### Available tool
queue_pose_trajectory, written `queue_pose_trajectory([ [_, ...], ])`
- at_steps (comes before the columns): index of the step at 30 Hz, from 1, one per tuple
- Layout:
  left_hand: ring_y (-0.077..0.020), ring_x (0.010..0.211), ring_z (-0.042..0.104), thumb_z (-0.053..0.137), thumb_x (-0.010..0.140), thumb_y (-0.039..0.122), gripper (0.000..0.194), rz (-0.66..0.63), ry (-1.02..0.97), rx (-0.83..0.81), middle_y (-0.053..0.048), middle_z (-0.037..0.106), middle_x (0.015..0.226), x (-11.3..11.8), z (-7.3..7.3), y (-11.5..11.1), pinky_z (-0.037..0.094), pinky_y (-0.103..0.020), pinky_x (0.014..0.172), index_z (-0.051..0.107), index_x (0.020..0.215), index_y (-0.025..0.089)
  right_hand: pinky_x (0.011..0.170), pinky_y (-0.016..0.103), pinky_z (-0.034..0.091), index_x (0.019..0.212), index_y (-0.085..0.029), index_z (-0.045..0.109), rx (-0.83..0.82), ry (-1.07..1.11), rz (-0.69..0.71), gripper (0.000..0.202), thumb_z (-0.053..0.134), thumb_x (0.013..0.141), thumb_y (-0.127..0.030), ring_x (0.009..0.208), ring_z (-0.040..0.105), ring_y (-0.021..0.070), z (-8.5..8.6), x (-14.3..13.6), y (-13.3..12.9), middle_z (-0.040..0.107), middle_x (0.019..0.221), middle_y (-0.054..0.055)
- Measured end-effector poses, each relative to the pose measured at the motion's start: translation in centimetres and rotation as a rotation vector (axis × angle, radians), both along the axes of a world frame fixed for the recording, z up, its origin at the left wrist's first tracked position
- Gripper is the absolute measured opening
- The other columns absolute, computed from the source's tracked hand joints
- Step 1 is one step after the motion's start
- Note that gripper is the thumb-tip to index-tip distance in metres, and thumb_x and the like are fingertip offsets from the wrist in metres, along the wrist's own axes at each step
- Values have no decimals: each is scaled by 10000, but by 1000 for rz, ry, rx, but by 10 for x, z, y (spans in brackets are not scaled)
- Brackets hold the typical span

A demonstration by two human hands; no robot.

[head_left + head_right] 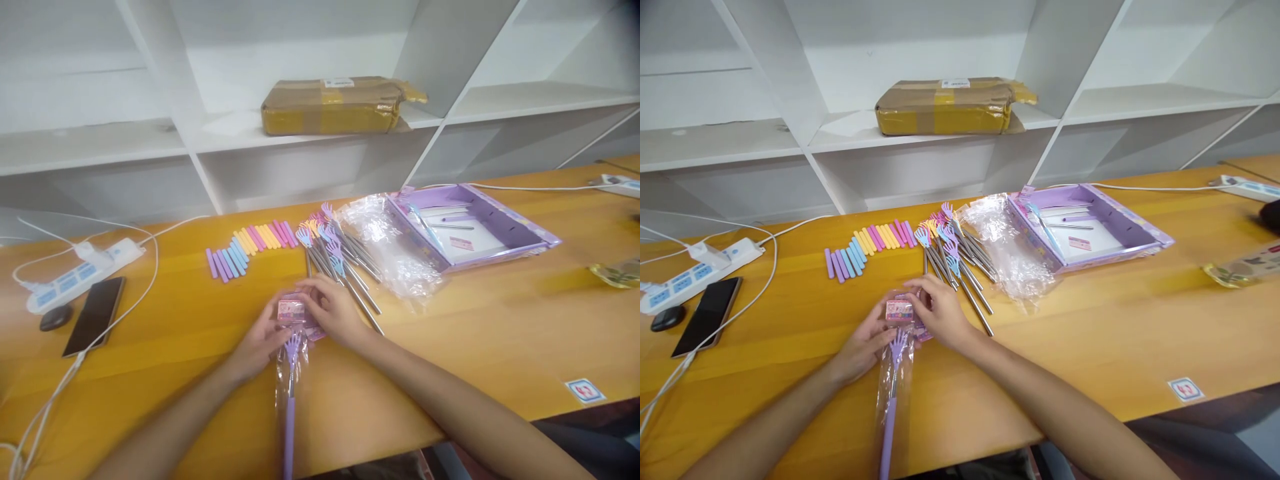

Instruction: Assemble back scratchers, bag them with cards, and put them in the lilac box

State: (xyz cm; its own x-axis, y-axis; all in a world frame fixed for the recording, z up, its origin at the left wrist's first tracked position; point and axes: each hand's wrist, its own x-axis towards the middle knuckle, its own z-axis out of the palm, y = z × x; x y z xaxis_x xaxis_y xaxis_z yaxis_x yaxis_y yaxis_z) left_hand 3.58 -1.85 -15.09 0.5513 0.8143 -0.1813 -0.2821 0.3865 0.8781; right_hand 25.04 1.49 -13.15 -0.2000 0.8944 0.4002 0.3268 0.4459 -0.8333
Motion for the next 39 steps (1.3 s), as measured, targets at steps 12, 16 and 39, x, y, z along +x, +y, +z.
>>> queue_pose_trajectory([
  [12, -318, 1162, 738, 754, 957, 356, 420, 88, 26, 2, -159, 749, 1299, 1, -19, 0, 573, -511, 1053, 678, 1331, 180, 710, 289, 531, 1044, -250, 692, 2, -195, 217, 152, 561, 1069, -321, 823, 640, 163, -8, 5, -8, 682, 998, 34],
  [16, -301, 1145, 739, 749, 961, 335, 453, 77, 29, 20, -149, 757, 1274, 0, -18, -1, 574, -470, 1031, 652, 1380, 193, 740, 286, 526, 1029, -249, 650, -248, -160, 229, 153, 550, 1072, -356, 894, 661, 175, 3, 5, -9, 697, 966, 10],
  [39, -225, 791, 750, 690, 951, 592, 507, 180, 316, 85, -98, 788, 941, 0, -8, 0, 609, -339, 736, 675, 1176, 138, 602, 251, 508, 1149, -223, 590, -270, 110, 169, 346, 755, 945, -448, 656, 614, 124, -7, -12, -15, 647, 818, -22],
])
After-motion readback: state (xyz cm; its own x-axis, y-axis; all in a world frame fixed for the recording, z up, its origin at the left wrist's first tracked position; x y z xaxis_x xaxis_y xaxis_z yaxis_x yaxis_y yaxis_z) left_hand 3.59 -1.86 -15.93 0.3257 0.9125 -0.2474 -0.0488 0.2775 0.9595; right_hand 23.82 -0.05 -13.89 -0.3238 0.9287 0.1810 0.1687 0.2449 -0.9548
